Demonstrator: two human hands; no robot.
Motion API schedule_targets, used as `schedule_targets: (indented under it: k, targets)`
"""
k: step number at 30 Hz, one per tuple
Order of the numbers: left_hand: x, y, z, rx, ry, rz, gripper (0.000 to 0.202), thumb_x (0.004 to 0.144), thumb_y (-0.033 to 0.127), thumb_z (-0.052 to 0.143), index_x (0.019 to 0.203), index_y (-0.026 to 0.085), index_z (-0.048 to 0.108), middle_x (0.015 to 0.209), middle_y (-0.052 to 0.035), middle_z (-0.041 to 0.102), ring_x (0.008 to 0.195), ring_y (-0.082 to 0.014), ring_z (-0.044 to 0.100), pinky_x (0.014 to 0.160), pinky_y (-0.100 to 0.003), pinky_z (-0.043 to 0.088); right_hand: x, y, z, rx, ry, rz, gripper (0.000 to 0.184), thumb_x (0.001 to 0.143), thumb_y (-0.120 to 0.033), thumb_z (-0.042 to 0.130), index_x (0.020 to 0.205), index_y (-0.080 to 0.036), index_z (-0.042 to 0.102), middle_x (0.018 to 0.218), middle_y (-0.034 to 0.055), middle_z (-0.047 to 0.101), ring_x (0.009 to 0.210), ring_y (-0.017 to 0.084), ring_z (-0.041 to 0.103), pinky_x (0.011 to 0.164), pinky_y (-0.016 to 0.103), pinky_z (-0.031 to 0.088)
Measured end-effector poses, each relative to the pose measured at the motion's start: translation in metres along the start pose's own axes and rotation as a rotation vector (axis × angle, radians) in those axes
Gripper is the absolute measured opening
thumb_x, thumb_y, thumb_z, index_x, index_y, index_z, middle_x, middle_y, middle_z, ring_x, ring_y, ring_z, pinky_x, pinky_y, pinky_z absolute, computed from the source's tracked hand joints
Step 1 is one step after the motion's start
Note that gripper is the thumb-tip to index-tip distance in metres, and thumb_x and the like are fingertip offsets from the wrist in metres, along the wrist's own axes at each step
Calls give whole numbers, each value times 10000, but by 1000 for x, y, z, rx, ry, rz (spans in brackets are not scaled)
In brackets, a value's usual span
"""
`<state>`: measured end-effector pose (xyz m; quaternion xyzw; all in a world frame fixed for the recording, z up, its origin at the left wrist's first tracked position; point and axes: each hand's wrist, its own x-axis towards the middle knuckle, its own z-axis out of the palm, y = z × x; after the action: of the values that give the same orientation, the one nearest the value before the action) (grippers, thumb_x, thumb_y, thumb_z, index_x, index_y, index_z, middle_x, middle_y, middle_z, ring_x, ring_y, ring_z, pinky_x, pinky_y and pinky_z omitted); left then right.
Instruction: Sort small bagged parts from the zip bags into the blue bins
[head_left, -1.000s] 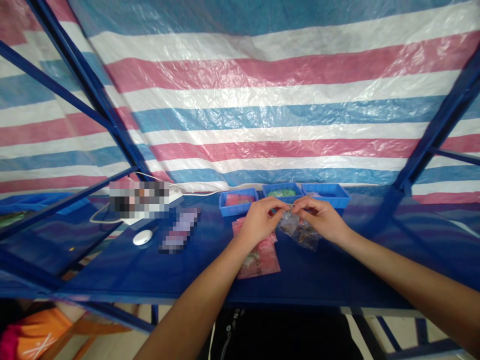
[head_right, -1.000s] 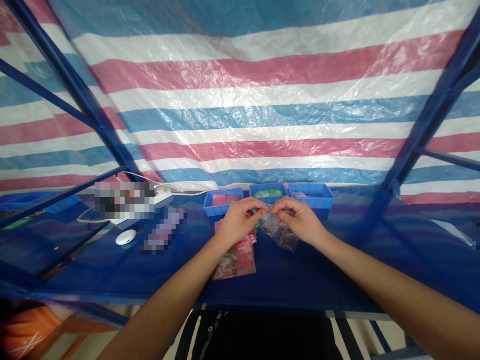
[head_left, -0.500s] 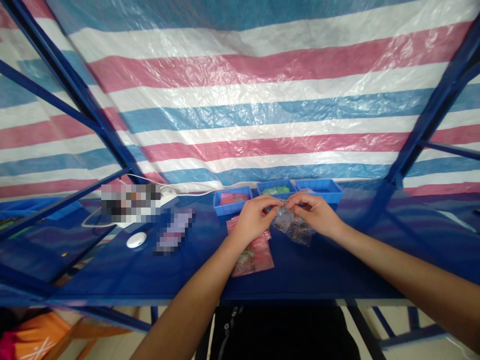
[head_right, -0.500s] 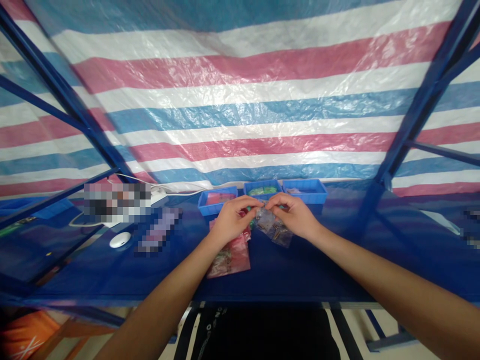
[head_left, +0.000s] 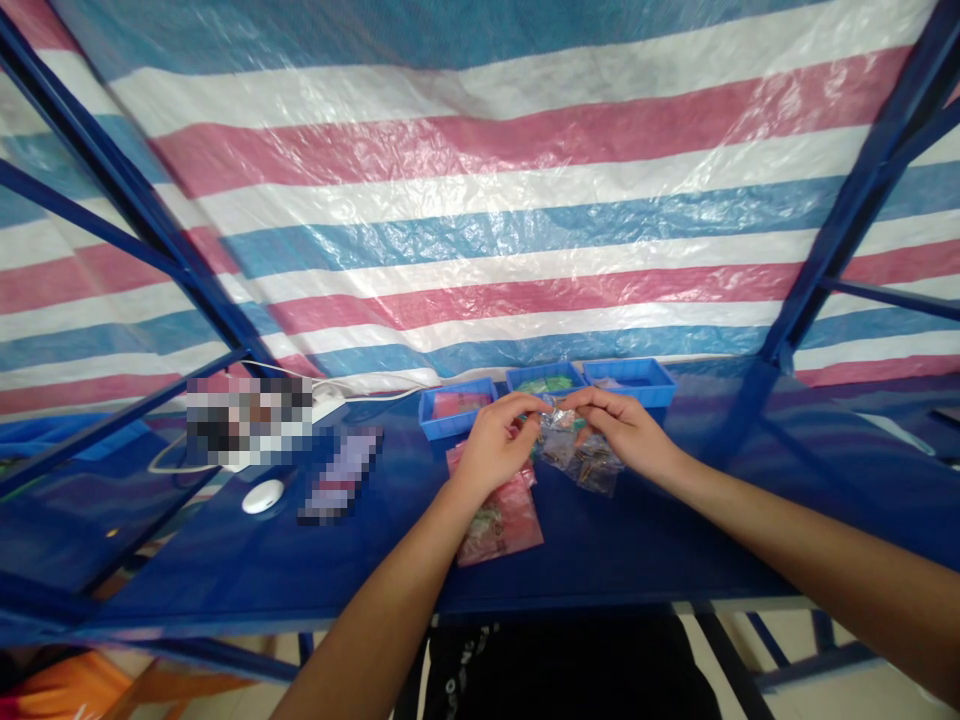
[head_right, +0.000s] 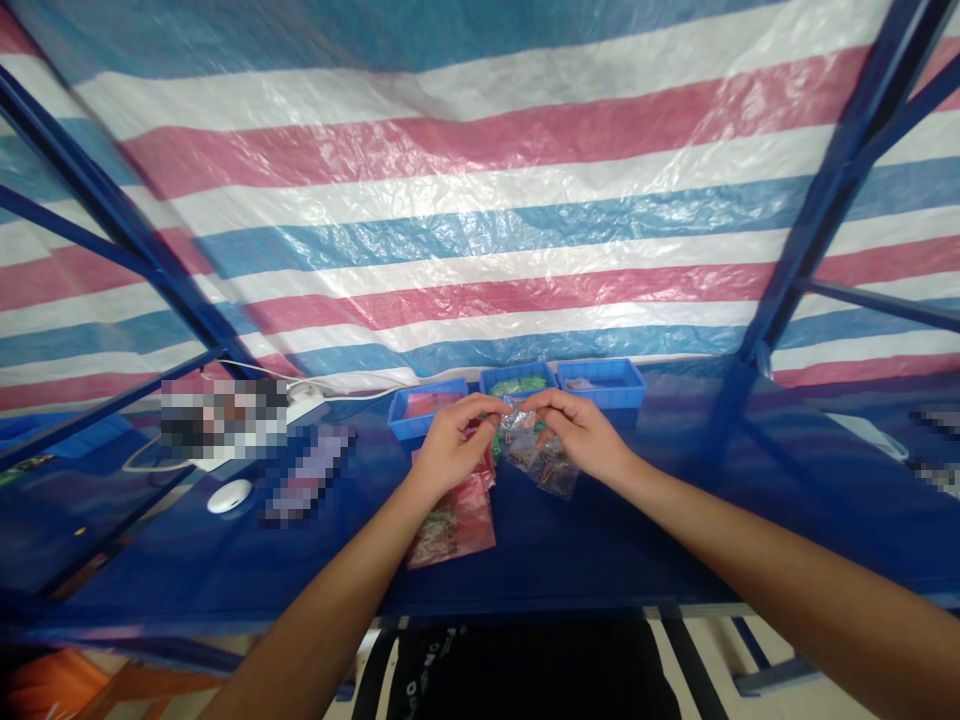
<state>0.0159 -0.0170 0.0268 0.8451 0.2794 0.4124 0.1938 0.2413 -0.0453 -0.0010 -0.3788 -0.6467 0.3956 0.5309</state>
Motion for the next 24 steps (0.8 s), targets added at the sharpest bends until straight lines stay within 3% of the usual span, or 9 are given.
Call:
schedule_targets:
  k: [5,10,16,20,24]
  targets:
    - [0,-4,2,-18,-15,-90,168,968,297,659,1069,203,755,1044,-57,794,924,-203,748,824,-305,580,-1,5,3,29,8,13,219,930,-448,709,1069,-279,701,928,11,745,672,178,687,695,357,610]
    - [-2,-4,6,-73,-15,-145,144,917,306,734,1001,195,700,972,-32,787,880,-188,754,746,-266,567,-1,11,7,34,20,-2,266,872,-471,801,968,-263,666,862,12,735,674,180,676,654,343,608]
    - [-3,-1,8,-66,-26,-134,132,923,280,711,1009,195,657,921,-14,771,806,-166,732,722,-259,554,-3,14,5,0,-25,-60,243,901,-475,767,960,-265,660,898,11,742,723,195,688,655,351,610]
    - [-3,-2,6,63,-14,-43,143,962,202,610,1082,195,687,1001,-49,761,898,-192,726,800,-302,563,3,16,-13,-357,19,-217,190,990,-414,640,1050,-260,734,1034,58,752,816,229,694,740,391,596]
    - [-4,-2,2,217,-55,96,188,965,140,554,1078,188,697,1120,-91,725,1013,-220,693,935,-358,556,20,24,-50,-855,292,-352,253,1014,-335,549,1138,-233,744,1112,111,762,1094,334,667,1021,527,511]
